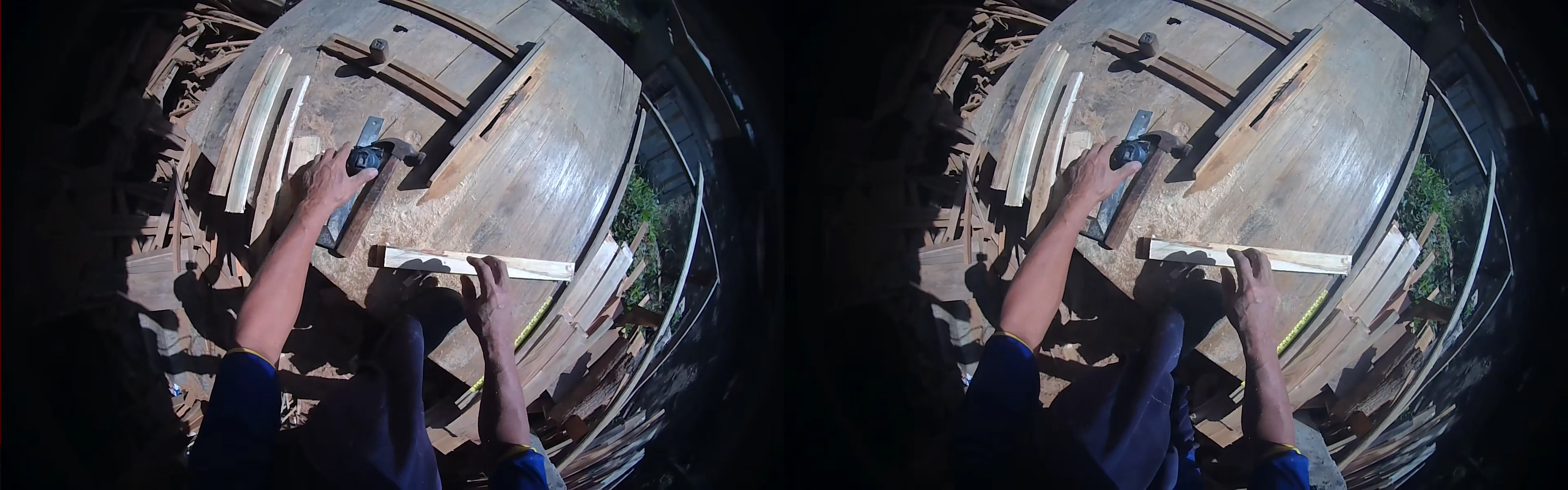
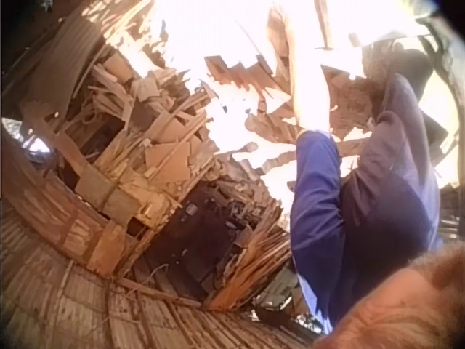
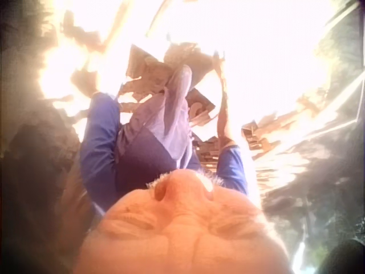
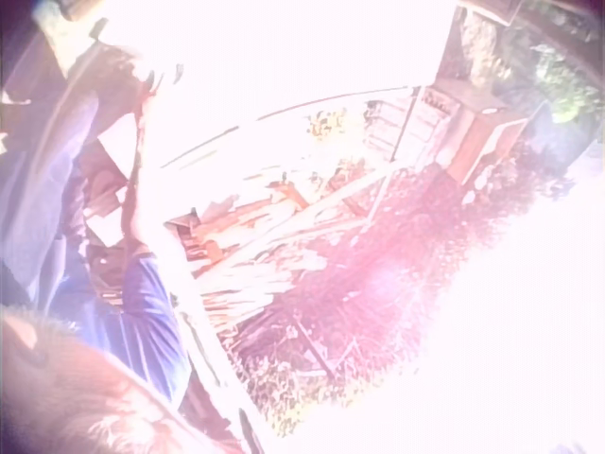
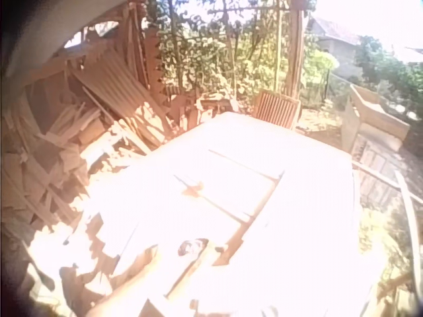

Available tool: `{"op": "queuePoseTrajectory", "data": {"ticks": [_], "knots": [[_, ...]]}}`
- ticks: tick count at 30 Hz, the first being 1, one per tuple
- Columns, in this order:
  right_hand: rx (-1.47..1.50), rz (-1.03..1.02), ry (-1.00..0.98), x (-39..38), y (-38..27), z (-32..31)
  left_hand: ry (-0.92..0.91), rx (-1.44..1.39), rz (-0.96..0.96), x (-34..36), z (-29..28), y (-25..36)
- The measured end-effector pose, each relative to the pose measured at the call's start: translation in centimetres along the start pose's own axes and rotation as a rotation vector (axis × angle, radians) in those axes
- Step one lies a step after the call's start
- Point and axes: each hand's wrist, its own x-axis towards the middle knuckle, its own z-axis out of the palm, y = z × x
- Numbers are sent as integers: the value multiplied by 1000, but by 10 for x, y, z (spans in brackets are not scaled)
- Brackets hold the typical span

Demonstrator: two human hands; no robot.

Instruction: The person aligns and hammers wooden pieces onto a table in a woodworking shop.

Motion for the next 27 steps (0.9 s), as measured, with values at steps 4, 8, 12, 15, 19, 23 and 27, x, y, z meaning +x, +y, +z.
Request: {"op": "queuePoseTrajectory", "data": {"ticks": [4, 8, 12, 15, 19, 23, 27], "knots": [[98, -29, -128, 14, -23, 15, -23, -77, -99, 24, 30, 21], [228, -16, -162, 8, -24, 30, 36, -175, -37, 35, 36, 13], [390, 43, -132, 8, -27, 44, 92, -167, 61, 26, 17, -10], [502, 52, -103, 14, -44, 36, 81, -363, 50, -12, -6, 6], [715, 43, -159, 0, -30, 37, -573, -1180, -81, -106, -31, 28], [958, 221, -410, -26, -29, 26, -845, -1283, -108, -168, -11, 45], [950, 258, -419, -39, -11, 21, -720, -920, 251, -182, -6, 65]]}}
